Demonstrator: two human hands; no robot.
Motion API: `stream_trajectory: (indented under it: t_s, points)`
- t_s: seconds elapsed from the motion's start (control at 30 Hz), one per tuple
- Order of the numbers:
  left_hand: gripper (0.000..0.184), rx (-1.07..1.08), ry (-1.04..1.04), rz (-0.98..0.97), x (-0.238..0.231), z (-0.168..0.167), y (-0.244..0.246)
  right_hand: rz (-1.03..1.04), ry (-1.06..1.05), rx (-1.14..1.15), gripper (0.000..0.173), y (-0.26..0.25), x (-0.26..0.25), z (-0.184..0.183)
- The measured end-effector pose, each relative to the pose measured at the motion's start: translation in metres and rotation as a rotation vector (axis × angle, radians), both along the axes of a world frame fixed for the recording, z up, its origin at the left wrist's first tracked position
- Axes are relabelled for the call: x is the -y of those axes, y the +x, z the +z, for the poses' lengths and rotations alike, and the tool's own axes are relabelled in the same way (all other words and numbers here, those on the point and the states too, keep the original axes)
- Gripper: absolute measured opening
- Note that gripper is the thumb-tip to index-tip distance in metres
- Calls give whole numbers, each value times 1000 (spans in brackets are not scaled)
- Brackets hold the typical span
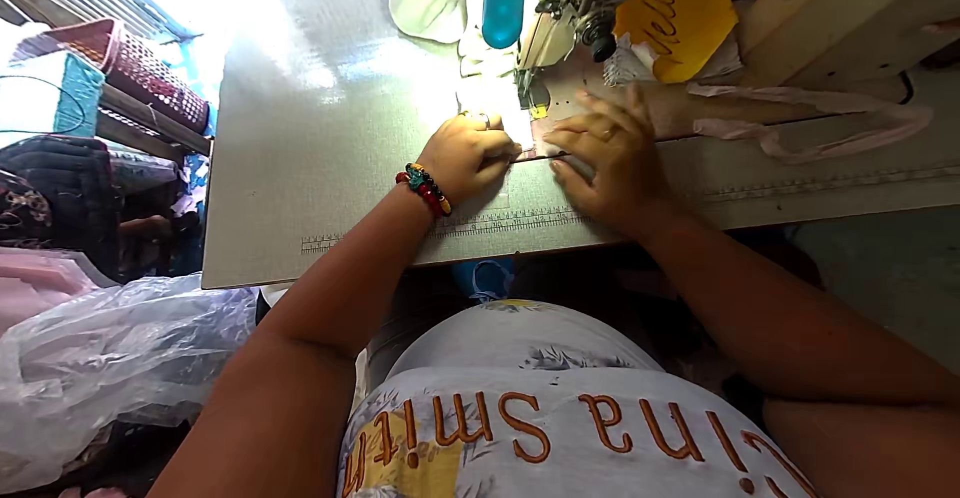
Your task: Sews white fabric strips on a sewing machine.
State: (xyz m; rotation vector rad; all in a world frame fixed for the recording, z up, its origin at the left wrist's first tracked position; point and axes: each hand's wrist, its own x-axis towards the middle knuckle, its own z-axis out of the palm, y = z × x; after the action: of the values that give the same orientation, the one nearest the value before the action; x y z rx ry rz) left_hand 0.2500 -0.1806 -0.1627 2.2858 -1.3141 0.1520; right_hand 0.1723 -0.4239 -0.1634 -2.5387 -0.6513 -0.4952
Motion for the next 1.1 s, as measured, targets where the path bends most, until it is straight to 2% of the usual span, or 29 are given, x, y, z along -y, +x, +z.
stream_trajectory:
  t_s: [0.13,0.23,0.37,0.47,0.7,0.8,0.9,1.0,1.1]
  points:
    - [26,-21,10,24,1,-1,10,-283,10,64,36,-10,53,14]
    - [27,-18,18,36,3,-1,17,-566,-75,47,54,-12,112,27]
    - [28,-28,21,60,5,-1,26,-843,-106,-9,71,-12,173,18]
    - [28,-32,28,69,6,1,31,-890,-117,-10,70,-14,187,8]
    - [32,-66,74,114,9,2,39,-897,-121,19,69,-13,182,2]
    - [32,-65,80,124,10,4,39,-956,-203,-91,60,-15,177,4]
    - [32,-61,64,120,11,2,38,-979,-233,-215,58,-12,174,8]
    - [32,-62,60,128,10,2,36,-989,-191,-73,58,-17,179,2]
    - [31,-68,67,132,11,3,36,-915,-155,41,65,-17,183,0]
